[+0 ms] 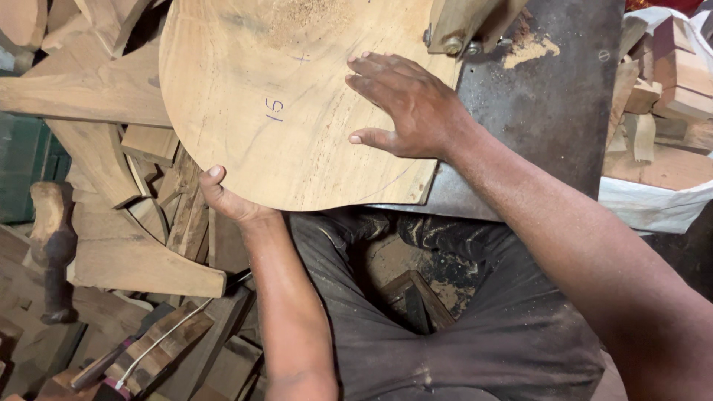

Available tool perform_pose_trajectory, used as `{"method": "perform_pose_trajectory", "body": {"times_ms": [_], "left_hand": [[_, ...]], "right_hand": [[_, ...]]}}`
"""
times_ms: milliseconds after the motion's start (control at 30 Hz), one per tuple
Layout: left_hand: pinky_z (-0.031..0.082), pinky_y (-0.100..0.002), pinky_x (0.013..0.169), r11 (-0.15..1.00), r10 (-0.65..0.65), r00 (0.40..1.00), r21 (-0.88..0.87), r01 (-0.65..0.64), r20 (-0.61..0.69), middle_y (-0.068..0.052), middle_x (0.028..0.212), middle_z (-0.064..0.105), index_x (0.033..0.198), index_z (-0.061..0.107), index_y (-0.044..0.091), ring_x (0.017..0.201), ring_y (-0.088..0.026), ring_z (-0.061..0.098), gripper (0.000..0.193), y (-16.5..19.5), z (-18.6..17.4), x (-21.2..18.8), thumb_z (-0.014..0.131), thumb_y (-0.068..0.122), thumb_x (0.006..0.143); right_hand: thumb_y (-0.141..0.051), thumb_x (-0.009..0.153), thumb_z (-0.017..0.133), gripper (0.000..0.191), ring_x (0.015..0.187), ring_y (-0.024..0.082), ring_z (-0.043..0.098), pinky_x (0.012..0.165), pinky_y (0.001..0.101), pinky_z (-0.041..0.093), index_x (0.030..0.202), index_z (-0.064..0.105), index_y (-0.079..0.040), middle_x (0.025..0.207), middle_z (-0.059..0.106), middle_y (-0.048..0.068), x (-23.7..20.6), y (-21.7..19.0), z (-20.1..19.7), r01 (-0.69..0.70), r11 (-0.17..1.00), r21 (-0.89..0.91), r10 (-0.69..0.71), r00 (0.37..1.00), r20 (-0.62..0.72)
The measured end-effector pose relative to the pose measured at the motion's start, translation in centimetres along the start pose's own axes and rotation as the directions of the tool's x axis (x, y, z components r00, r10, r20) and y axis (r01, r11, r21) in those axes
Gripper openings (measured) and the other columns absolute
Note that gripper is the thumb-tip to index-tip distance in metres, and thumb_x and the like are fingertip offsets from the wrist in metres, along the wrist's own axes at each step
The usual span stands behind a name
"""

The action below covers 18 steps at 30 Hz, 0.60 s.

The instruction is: The person cuts a curved shape from a circular piece of wood by feeding it through a vertical bandsaw machine, using both hands to guide and rotate the wood along the drawn lines.

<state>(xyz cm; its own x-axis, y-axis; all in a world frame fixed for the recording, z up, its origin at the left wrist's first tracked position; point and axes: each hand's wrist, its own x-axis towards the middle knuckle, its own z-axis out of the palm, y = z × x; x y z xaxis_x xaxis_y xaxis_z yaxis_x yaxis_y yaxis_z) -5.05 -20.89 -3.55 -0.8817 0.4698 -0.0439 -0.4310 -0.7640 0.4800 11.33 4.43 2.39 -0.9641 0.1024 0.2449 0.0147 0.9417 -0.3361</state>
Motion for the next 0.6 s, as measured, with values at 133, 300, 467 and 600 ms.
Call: {"method": "perform_pose_trajectory", "body": {"times_ms": [133, 300, 467, 600], "left_hand": [[0.044, -0.053, 0.123, 1.0, -0.009, 1.0, -0.009, 0.009, 0.0, -0.023, 0.152, 0.049, 0.157, 0.035, -0.002, 0.142, -0.042, 0.05, 0.092, 0.1, -0.2, -0.2, 0.063, 0.026, 0.074], [0.046, -0.053, 0.12, 0.998, 0.038, 0.999, 0.043, -0.039, 0.013, -0.026, 0.149, 0.05, 0.156, 0.036, -0.005, 0.139, -0.043, 0.052, 0.09, 0.0, -0.1, -0.1, 0.063, 0.026, 0.075], [0.046, -0.052, 0.119, 0.998, 0.055, 0.998, 0.024, -0.055, 0.023, -0.024, 0.148, 0.051, 0.155, 0.036, -0.002, 0.138, -0.041, 0.052, 0.089, -0.2, -0.4, -0.1, 0.063, 0.025, 0.074], [0.045, -0.052, 0.12, 0.998, 0.059, 0.998, 0.021, -0.058, -0.008, -0.024, 0.149, 0.05, 0.156, 0.036, -0.002, 0.14, -0.041, 0.051, 0.089, -0.2, -0.7, -0.5, 0.063, 0.024, 0.075]], "right_hand": [[-0.061, 0.101, 0.061, 0.075, 0.148, 0.032, 0.037, 0.121, 0.0492, 0.032, 0.151, 0.051, -0.007, 0.159, 0.045, 0.015, 0.0, -0.1, 0.5, -0.016, 1.0, -0.018, 0.016, 0.999, 0.037], [-0.049, 0.108, 0.049, 0.06, 0.152, 0.029, 0.035, 0.125, 0.0477, 0.029, 0.156, 0.045, -0.013, 0.165, 0.039, 0.008, 0.2, -1.2, 0.7, -0.125, 0.991, -0.053, 0.131, 0.981, 0.143], [-0.047, 0.112, 0.043, 0.062, 0.155, 0.03, 0.03, 0.127, 0.0487, 0.025, 0.162, 0.037, -0.011, 0.169, 0.033, 0.009, -0.3, -2.0, 1.1, -0.177, 0.982, -0.065, 0.183, 0.977, 0.11], [-0.064, 0.102, 0.049, 0.08, 0.151, 0.033, 0.028, 0.121, 0.0508, 0.025, 0.159, 0.037, -0.008, 0.165, 0.033, 0.012, -0.8, -1.8, 1.1, -0.178, 0.983, -0.046, 0.183, 0.969, 0.165]]}}
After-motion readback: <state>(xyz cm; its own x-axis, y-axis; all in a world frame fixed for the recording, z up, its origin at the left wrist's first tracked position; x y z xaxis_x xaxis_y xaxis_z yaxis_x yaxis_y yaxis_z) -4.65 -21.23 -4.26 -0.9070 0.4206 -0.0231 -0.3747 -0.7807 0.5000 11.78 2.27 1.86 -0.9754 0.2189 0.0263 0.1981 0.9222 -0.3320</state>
